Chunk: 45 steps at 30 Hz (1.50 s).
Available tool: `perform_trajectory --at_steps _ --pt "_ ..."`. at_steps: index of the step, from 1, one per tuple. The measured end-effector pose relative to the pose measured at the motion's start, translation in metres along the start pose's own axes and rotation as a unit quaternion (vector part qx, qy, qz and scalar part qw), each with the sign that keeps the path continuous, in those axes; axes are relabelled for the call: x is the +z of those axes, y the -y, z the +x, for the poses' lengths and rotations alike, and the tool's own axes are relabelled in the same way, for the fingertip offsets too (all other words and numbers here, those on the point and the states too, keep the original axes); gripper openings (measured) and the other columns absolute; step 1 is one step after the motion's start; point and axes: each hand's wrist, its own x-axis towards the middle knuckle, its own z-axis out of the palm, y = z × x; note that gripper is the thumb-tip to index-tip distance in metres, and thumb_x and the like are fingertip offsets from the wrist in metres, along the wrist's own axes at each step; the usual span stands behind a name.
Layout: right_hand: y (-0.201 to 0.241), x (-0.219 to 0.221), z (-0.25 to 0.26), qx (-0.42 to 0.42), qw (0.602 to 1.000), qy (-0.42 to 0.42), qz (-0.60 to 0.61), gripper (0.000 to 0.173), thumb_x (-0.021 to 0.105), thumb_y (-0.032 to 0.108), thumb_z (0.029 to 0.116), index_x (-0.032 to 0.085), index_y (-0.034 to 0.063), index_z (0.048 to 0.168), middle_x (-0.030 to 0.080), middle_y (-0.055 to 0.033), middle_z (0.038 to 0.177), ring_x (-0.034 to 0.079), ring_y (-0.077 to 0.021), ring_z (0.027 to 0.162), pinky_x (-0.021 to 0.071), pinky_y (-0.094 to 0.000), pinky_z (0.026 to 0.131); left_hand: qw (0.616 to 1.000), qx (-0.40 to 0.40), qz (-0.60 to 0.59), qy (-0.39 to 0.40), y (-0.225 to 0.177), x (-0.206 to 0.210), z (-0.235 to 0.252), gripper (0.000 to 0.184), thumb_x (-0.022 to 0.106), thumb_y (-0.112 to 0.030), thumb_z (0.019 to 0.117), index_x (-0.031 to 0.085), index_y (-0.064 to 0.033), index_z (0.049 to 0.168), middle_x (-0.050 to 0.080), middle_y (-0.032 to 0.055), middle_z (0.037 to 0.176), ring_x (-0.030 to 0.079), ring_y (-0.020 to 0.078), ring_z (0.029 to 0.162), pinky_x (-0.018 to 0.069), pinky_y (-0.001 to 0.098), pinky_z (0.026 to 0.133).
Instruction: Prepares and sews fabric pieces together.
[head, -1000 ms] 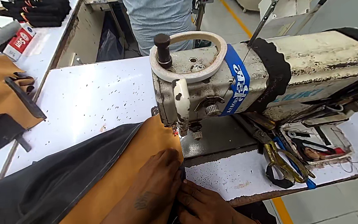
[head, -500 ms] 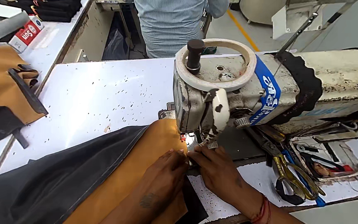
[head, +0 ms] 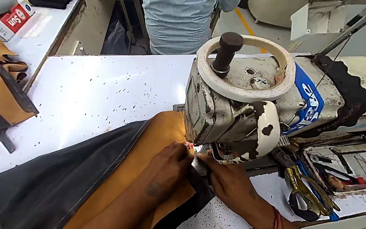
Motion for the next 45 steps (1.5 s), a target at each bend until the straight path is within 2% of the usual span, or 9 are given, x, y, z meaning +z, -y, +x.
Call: perform_trajectory --at_steps 8,11,14,18,22,28,35,43,45 --pt "-0.004 -0.01 -0.013 -0.043 0.994 0.018 0.096 0.035 0.048 0.012 0.0947 0.075 0.0186 0.115 0.071 -0.0028 0.109 0.064 -0.0189 0.105 0.0513 -0.0378 0.089 0.999 0.015 0.007 0.045 0.009 -0.013 0.006 0.024 0.054 -0.021 0.1007 0.076 -0.0123 0.099 0.069 0.0053 0.098 0.069 0.0211 0.102 0.0557 0.043 0.098" --pt "-0.002 -0.037 -0.045 -0.088 0.981 0.121 0.123 0.032 0.051 0.014 0.1023 0.069 0.0181 0.128 0.067 -0.0075 0.133 0.057 -0.0266 0.133 0.0474 -0.046 0.11 0.991 -0.116 0.054 0.038 0.025 -0.072 -0.03 0.047 0.048 -0.046 0.1034 0.071 -0.0118 0.126 0.071 0.008 0.123 0.067 0.0283 0.119 0.047 0.0593 0.107" --pt "0.002 -0.035 -0.062 -0.102 0.989 0.093 0.055 0.028 0.053 0.018 0.1043 0.067 0.021 0.129 0.065 -0.0051 0.135 0.057 -0.0264 0.132 0.0494 -0.0444 0.105 0.935 -0.32 0.152 -0.002 0.08 -0.117 -0.102 0.068 0.034 -0.054 0.1052 0.053 0.0005 0.142 0.062 0.0279 0.129 0.059 0.0531 0.119 0.0423 0.072 0.098" --pt "0.035 -0.02 -0.04 -0.159 0.987 0.007 0.01 0.016 0.055 0.01 0.0993 0.07 0.0144 0.098 0.072 -0.0035 0.104 0.068 -0.0232 0.106 0.0558 -0.0412 0.092 0.92 -0.321 0.226 0.01 0.11 -0.109 -0.108 0.048 0.044 -0.038 0.107 0.065 0.0043 0.112 0.067 0.0296 0.082 0.066 0.055 0.072 0.0476 0.072 0.059" --pt "0.067 -0.007 -0.06 -0.155 0.987 -0.012 0.046 0.015 0.056 0.016 0.1025 0.069 0.0134 0.096 0.073 -0.0032 0.099 0.07 -0.0195 0.099 0.0571 -0.0355 0.09 0.936 -0.207 0.27 0.09 0.149 -0.135 -0.051 0.031 0.052 -0.026 0.1068 0.066 0.0019 0.101 0.068 0.0258 0.086 0.069 0.0508 0.072 0.0498 0.0678 0.054" --pt "0.057 -0.006 -0.083 -0.131 0.99 0.013 0.044 0.024 0.053 0.01 0.1021 0.068 0.0129 0.121 0.068 -0.0068 0.127 0.065 -0.0231 0.117 0.0531 -0.0373 0.101 0.986 -0.103 0.106 0.079 0.021 -0.094 -0.057 0.063 0.053 -0.053 0.099 0.061 -0.0047 0.139 0.055 0.021 0.145 0.054 0.0437 0.132 0.0458 0.0656 0.103" --pt "0.057 -0.012 -0.049 -0.17 0.985 -0.03 -0.03 0.018 0.051 0.004 0.1003 0.068 0.0089 0.094 0.071 -0.0061 0.095 0.067 -0.0216 0.088 0.0547 -0.0331 0.069 0.991 -0.061 -0.118 0.027 -0.034 -0.03 -0.069 0.033 0.051 -0.037 0.107 0.072 -0.0127 0.103 0.073 0.0008 0.102 0.07 0.0127 0.094 0.0586 0.0301 0.083" --pt "0.056 0.006 -0.06 -0.189 0.978 -0.081 0.027 0.02 0.051 0.005 0.1005 0.07 0.0088 0.094 0.076 -0.01 0.108 0.072 -0.0241 0.104 0.0587 -0.0361 0.09 0.988 -0.152 -0.011 0.036 -0.049 -0.032 -0.044 0.05 0.051 -0.052 0.1029 0.065 -0.0081 0.122 0.072 0.0052 0.086 0.07 0.0184 0.068 0.0587 0.039 0.057" --pt "0.061 0.009 -0.06 -0.186 0.978 -0.088 0.036 0.021 0.051 0.005 0.1001 0.071 0.0081 0.093 0.077 -0.0106 0.107 0.074 -0.024 0.104 0.059 -0.0349 0.092 0.988 -0.126 0.053 0.074 -0.052 -0.026 -0.038 0.033 0.059 -0.033 0.094 0.072 -0.0129 0.117 0.072 0.003 0.081 0.07 0.0215 0.062 0.056 0.043 0.049"
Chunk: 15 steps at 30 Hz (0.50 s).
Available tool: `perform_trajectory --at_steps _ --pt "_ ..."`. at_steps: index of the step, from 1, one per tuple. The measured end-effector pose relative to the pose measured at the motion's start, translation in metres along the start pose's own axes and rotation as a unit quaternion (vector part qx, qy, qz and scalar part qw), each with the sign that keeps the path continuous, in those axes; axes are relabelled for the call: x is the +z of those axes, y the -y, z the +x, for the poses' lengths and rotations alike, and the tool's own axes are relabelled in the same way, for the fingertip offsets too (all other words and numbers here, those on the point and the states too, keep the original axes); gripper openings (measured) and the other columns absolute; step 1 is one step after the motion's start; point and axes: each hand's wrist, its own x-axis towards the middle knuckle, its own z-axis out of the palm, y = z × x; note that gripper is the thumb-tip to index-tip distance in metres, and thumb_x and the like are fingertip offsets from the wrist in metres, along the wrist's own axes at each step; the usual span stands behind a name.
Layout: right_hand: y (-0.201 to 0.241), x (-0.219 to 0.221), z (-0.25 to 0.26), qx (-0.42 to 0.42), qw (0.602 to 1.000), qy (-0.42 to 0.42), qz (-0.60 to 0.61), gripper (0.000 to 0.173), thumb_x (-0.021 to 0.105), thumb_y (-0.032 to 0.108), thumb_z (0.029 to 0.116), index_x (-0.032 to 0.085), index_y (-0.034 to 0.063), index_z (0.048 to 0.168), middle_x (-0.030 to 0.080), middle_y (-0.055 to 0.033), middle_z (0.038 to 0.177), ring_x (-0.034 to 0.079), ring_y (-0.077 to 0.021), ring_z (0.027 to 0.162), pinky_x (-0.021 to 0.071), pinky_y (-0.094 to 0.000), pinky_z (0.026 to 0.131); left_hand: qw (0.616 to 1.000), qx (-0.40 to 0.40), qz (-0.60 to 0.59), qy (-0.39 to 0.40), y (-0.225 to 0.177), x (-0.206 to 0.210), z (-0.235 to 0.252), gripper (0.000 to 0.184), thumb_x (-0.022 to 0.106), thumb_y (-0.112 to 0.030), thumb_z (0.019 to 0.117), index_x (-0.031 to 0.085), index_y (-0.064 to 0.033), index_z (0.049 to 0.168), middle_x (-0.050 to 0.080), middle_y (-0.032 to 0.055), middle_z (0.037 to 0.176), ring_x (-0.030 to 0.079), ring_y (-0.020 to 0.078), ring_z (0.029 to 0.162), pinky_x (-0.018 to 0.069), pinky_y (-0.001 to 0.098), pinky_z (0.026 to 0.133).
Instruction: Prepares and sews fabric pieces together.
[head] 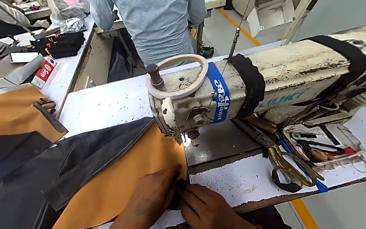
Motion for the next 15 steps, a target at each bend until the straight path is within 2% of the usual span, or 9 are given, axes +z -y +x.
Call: perform_trajectory --at_steps 1,2,3,5,6,12,15 --pt "0.0 0.0 0.0 0.001 1.0 0.003 0.006 0.021 0.051 0.004 0.1 0.071 0.008 0.093 0.077 -0.0105 0.107 0.074 -0.0237 0.104 0.0587 -0.0342 0.093 0.999 0.02 0.045 -0.015 -0.003 0.004 0.002 0.03 0.059 -0.022 0.0886 0.076 -0.0132 0.111 0.07 0.0034 0.077 0.069 0.0229 0.059 0.0536 0.0422 0.046" --pt "-0.002 -0.002 0.0 0.001 1.0 0.008 0.014 0.021 0.051 0.004 0.1001 0.071 0.0078 0.094 0.077 -0.0107 0.107 0.073 -0.0237 0.104 0.0583 -0.0337 0.094 0.995 0.045 0.086 -0.036 -0.005 0.007 0.005 0.027 0.059 -0.016 0.0872 0.078 -0.0126 0.105 0.068 0.0042 0.075 0.067 0.0239 0.061 0.0525 0.04 0.047" --pt "-0.004 -0.004 0.0 -0.001 1.0 0.014 0.021 0.021 0.052 0.004 0.1002 0.071 0.0074 0.094 0.077 -0.0109 0.107 0.073 -0.0236 0.104 0.0582 -0.0332 0.095 0.991 0.065 0.108 -0.044 -0.006 0.008 0.007 0.024 0.058 -0.012 0.089 0.078 -0.011 0.102 0.067 0.0059 0.081 0.066 0.0259 0.071 0.0531 0.039 0.056" --pt "-0.007 -0.006 0.0 -0.006 0.999 0.028 0.029 0.021 0.051 0.003 0.1005 0.071 0.0067 0.095 0.076 -0.0116 0.108 0.073 -0.024 0.106 0.0575 -0.0327 0.096 0.989 0.09 0.11 -0.037 -0.005 0.011 0.01 0.019 0.055 -0.01 0.0935 0.073 -0.0094 0.099 0.072 0.0082 0.105 0.069 0.0284 0.1 0.0583 0.0405 0.08" --pt "-0.007 -0.007 0.0 -0.007 0.999 0.033 0.032 0.021 0.051 0.004 0.1006 0.071 0.0061 0.095 0.076 -0.0122 0.109 0.073 -0.0245 0.107 0.057 -0.0327 0.097 0.991 0.095 0.094 -0.029 -0.002 0.014 0.012 0.017 0.054 -0.01 0.0948 0.071 -0.0086 0.099 0.072 0.0089 0.112 0.069 0.029 0.109 0.0587 0.0417 0.086" --pt "-0.008 -0.009 0.001 -0.009 0.997 0.062 0.055 0.02 0.052 0.002 0.1011 0.071 0.0048 0.098 0.076 -0.013 0.112 0.072 -0.0252 0.111 0.0557 -0.0324 0.1 0.994 0.085 0.057 -0.047 0.002 0.019 0.015 0.017 0.053 -0.007 0.0939 0.068 -0.012 0.1 0.073 0.005 0.109 0.071 0.0249 0.102 0.0583 0.0393 0.079" --pt "-0.015 -0.013 0.0 0.024 0.99 0.06 0.127 0.019 0.053 0.004 0.1003 0.071 0.0053 0.096 0.076 -0.0112 0.111 0.071 -0.0226 0.113 0.0564 -0.0307 0.099 0.997 0.064 0.044 -0.03 0.0 0.021 0.013 0.027 0.054 -0.012 0.0941 0.07 -0.0132 0.116 0.072 0.0055 0.113 0.069 0.0264 0.105 0.0578 0.0414 0.081"
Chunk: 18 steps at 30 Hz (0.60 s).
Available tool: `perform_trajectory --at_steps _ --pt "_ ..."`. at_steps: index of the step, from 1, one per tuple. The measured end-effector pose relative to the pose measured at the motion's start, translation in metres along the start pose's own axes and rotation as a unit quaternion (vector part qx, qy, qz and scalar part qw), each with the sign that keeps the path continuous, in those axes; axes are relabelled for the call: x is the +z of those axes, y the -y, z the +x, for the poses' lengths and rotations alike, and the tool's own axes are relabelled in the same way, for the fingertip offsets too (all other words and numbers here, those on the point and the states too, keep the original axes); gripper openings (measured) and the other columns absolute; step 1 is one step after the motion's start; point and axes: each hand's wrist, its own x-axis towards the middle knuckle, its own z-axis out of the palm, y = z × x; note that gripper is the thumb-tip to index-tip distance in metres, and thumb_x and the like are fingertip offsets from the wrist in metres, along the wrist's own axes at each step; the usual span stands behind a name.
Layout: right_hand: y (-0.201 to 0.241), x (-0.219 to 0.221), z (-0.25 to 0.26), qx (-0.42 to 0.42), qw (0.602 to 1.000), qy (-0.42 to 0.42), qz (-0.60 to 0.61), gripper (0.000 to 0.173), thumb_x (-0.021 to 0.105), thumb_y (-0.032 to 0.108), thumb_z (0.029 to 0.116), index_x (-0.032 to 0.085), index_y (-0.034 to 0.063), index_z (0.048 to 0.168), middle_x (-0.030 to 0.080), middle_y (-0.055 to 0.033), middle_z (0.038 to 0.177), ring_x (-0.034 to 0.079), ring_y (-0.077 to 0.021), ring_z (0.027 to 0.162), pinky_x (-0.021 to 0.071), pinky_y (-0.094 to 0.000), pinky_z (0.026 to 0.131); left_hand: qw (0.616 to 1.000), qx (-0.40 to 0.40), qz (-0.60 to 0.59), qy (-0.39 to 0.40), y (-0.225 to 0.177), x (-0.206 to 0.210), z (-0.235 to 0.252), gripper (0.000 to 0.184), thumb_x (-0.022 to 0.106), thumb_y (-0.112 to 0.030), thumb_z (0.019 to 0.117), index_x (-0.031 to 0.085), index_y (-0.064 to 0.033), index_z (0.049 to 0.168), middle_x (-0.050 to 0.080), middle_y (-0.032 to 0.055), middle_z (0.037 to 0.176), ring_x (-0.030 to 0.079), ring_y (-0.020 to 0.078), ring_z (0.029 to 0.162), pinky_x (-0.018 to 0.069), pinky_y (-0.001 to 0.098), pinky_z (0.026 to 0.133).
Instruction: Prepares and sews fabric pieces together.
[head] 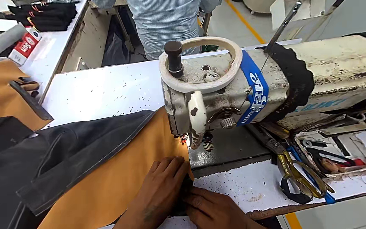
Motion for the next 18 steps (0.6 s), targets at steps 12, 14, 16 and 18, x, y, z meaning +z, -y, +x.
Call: perform_trajectory --at_steps 12,14,16,18 --pt "-0.051 -0.004 0.043 0.141 0.967 0.006 -0.212 0.039 0.053 0.009 0.0877 0.077 0.0205 0.116 0.072 -0.0052 0.108 0.066 -0.0251 0.094 0.0506 -0.0414 0.077 0.997 -0.029 0.018 -0.066 0.008 0.017 -0.006 0.036 0.052 -0.028 0.0938 0.066 -0.0278 0.127 0.068 -0.005 0.127 0.063 0.0169 0.118 0.037 0.0538 0.1" --pt "-0.053 -0.002 0.044 0.146 0.965 0.005 -0.216 0.041 0.053 0.009 0.087 0.077 0.0216 0.118 0.071 -0.0063 0.109 0.065 -0.0261 0.097 0.0509 -0.043 0.08 0.997 -0.022 0.022 -0.076 0.014 0.017 -0.002 0.034 0.052 -0.026 0.0954 0.067 -0.028 0.126 0.069 -0.0052 0.124 0.063 0.0167 0.117 0.0374 0.0536 0.101" --pt "-0.053 -0.001 0.045 0.152 0.963 0.005 -0.22 0.043 0.052 0.009 0.086 0.076 0.022 0.12 0.071 -0.0074 0.11 0.065 -0.027 0.099 0.0509 -0.0437 0.081 0.997 -0.014 0.026 -0.077 0.018 0.017 0.001 0.033 0.054 -0.026 0.0951 0.068 -0.0287 0.124 0.07 -0.0057 0.121 0.064 0.0167 0.115 0.0377 0.0539 0.1" --pt "-0.054 0.001 0.046 0.157 0.961 0.002 -0.228 0.043 0.052 0.01 0.0868 0.076 0.0223 0.121 0.072 -0.0075 0.11 0.066 -0.0276 0.1 0.0511 -0.0446 0.081 0.997 -0.006 0.027 -0.074 0.024 0.014 0.004 0.032 0.055 -0.027 0.0949 0.068 -0.0289 0.124 0.07 -0.0056 0.119 0.065 0.0167 0.113 0.039 0.0545 0.099"
